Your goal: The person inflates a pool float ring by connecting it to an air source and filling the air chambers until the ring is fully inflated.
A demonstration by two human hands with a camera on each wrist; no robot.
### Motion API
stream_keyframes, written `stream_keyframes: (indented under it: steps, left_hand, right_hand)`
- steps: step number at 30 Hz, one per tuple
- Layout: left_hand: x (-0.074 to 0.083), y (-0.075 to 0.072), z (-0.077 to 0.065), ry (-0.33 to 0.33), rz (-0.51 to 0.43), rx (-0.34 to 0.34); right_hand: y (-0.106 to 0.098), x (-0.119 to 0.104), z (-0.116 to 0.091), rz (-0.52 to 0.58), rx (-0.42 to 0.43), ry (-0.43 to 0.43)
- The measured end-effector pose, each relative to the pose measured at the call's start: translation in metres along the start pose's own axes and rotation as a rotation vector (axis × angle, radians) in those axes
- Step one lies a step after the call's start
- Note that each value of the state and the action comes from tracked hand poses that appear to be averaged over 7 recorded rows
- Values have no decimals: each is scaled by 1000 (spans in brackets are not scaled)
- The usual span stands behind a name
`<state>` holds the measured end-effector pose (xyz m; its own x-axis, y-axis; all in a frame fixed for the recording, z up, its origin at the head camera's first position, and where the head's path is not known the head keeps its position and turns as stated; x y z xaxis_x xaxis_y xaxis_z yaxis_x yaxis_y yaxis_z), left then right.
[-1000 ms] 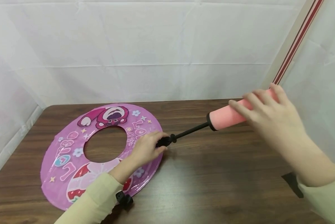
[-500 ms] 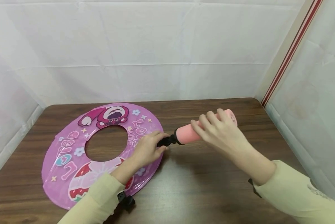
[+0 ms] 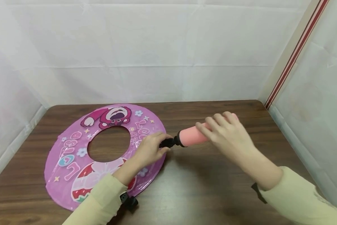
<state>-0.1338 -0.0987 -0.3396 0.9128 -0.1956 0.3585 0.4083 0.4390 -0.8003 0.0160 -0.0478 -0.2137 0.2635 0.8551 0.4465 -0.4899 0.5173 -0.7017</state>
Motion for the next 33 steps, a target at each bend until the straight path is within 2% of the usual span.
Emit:
stream_keyframes:
  steps: [4, 9, 12, 15, 20, 24, 29, 33]
  left_hand:
    - [2, -1, 1, 9, -9, -9]
    - [0, -2, 0, -4, -3, -23]
    - [-2, -4, -2, -18, 6, -14]
    - [0, -7, -1, 3, 5, 12]
    - [8, -8, 3, 56, 0, 50]
    - [10, -7, 3, 51, -1, 66]
    - [10, -7, 2, 48, -5, 43]
    - [7, -9, 1, 53, -17, 21]
  right_hand:
    - [-21, 23, -3, 58, 7, 43]
    - [-53, 56, -6, 54, 32, 137]
    - [-64, 66, -6, 51, 40, 166]
    - [-59, 56, -4, 36, 30, 126]
    - [-32, 13, 2, -33, 18, 27]
    - [-17, -8, 6, -91, 18, 16]
    - [-5, -18, 4, -86, 18, 25]
    - [-4, -14, 3, -22, -10, 37]
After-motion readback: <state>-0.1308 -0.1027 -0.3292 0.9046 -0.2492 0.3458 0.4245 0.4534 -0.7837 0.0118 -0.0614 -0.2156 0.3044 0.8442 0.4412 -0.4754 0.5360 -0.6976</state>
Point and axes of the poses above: each hand's wrist, its own z-axis towards the middle knuckle, its own y-axis out of the palm, x = y × z, the point moved 8 cm from there along z, towards the middle knuckle, and after that the axes turned 15 degrees about y, right-handed, at the moved point
